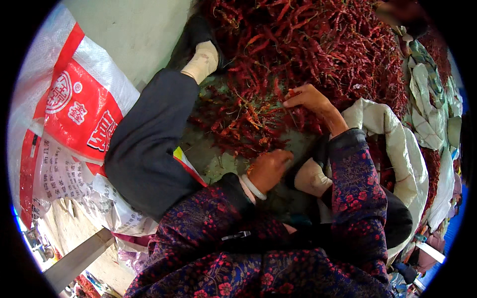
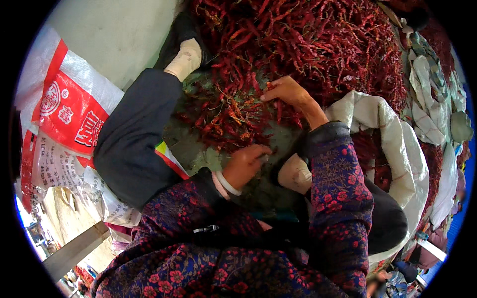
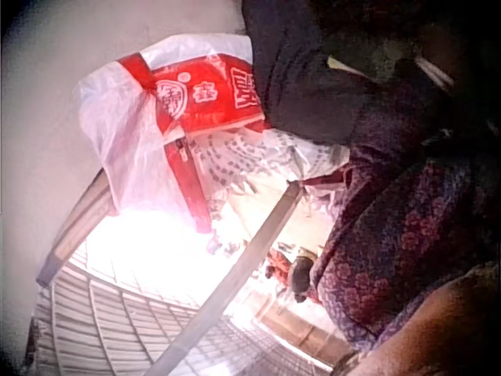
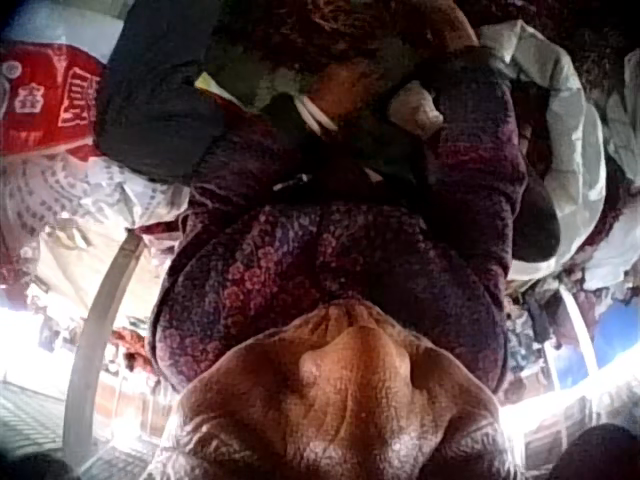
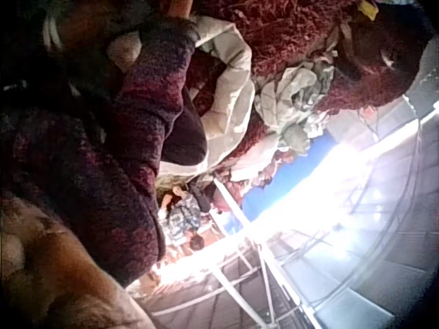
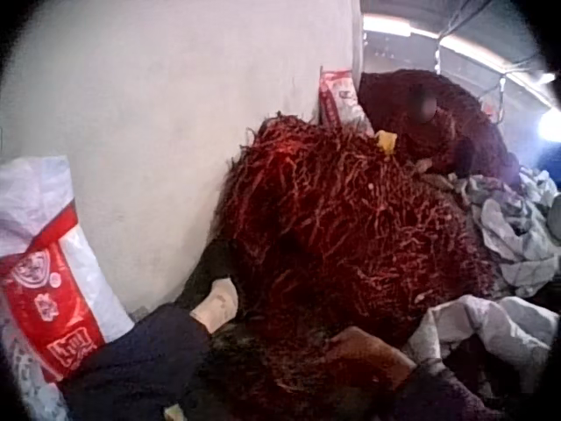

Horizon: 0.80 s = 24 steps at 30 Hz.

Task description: The person sits on the floor and removes stems from dried red chili peppers by hand. The peppers are picked from a large pile, the stems are pulled off, and the peppers are placed into a white sack.

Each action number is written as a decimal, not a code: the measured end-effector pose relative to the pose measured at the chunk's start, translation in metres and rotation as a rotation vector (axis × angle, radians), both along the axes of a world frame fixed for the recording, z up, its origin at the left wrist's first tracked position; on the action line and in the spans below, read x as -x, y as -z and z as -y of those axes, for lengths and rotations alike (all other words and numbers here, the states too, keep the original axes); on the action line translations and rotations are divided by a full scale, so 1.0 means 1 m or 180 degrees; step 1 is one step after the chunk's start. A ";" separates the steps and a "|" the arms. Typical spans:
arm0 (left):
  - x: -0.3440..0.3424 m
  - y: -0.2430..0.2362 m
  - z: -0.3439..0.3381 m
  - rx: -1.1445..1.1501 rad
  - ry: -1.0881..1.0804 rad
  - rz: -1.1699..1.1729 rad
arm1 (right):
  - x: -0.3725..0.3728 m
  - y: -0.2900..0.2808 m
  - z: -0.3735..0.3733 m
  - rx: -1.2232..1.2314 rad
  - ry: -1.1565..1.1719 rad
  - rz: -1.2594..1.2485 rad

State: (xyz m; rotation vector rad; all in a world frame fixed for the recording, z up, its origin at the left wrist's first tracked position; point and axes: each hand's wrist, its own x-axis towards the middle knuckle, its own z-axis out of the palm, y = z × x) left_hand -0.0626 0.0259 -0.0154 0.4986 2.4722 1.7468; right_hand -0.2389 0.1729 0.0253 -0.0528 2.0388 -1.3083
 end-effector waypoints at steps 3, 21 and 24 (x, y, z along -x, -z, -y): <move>0.017 -0.011 0.013 -0.1380 -0.0496 0.1421 | -0.019 -0.018 -0.007 0.1017 0.0583 0.0382; 0.040 -0.026 0.035 -0.1060 -0.0071 0.1937 | -0.098 -0.001 0.006 0.1486 0.1135 0.0369; 0.033 -0.030 0.034 -0.0024 0.0041 0.0128 | -0.090 0.008 -0.030 0.2128 0.1097 0.0767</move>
